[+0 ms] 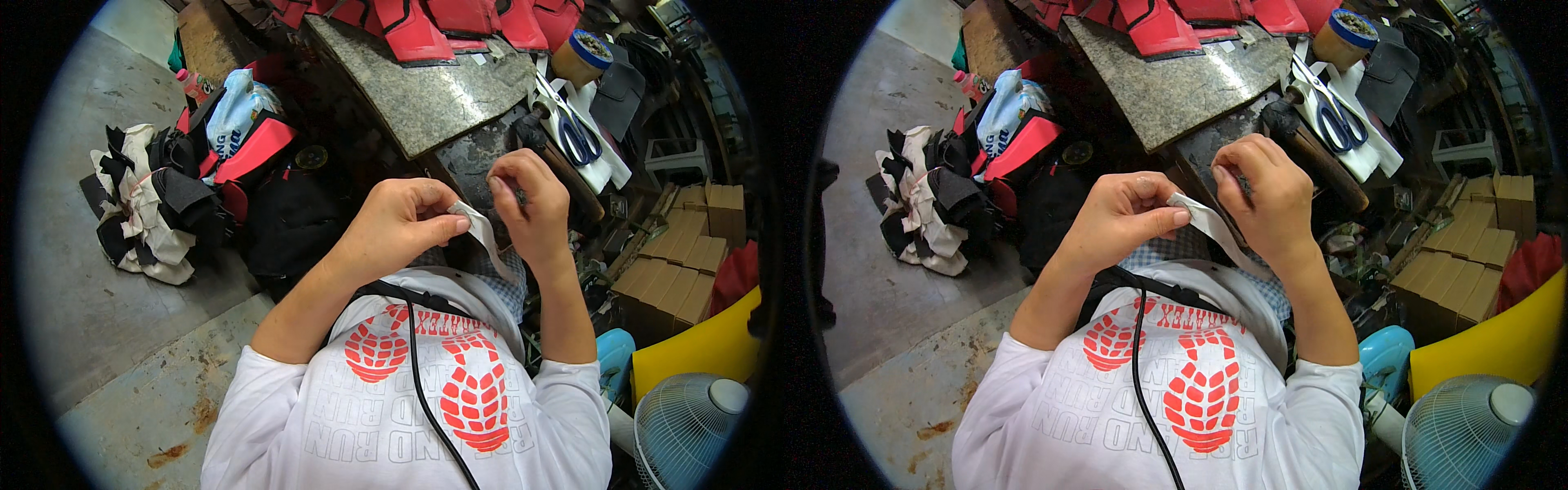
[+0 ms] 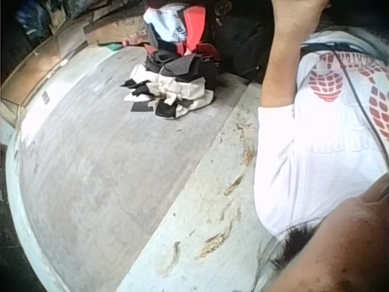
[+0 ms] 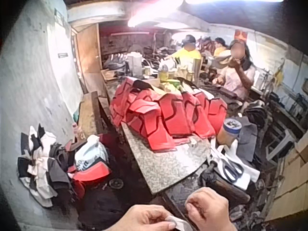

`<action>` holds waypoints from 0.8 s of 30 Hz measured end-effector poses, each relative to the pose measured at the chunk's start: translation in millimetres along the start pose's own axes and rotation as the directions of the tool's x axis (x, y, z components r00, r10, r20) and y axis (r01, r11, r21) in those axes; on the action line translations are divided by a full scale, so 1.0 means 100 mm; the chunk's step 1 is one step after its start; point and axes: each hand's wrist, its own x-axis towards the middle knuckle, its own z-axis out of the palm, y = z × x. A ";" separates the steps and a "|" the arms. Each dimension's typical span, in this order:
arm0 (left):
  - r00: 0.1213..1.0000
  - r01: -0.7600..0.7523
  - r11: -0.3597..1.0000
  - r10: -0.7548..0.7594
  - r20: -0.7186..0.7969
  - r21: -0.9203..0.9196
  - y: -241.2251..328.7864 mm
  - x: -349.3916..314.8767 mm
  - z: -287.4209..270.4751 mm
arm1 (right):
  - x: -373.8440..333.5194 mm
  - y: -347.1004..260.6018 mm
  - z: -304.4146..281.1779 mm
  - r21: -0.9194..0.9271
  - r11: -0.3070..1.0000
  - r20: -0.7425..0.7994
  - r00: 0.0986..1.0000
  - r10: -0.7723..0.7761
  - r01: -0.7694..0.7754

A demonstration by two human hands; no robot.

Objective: The person repeatedly picks up pink foam pieces with black outlines, applies white tape to edges, and trims excess tape with scissors. Finished pieces are placed on a nearby table.

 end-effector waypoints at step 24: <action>0.993 -0.048 0.998 0.044 -0.107 -0.036 0.04 0.00 -0.03 | -0.14 0.05 -0.18 0.193 0.967 0.046 0.986 0.159 -0.165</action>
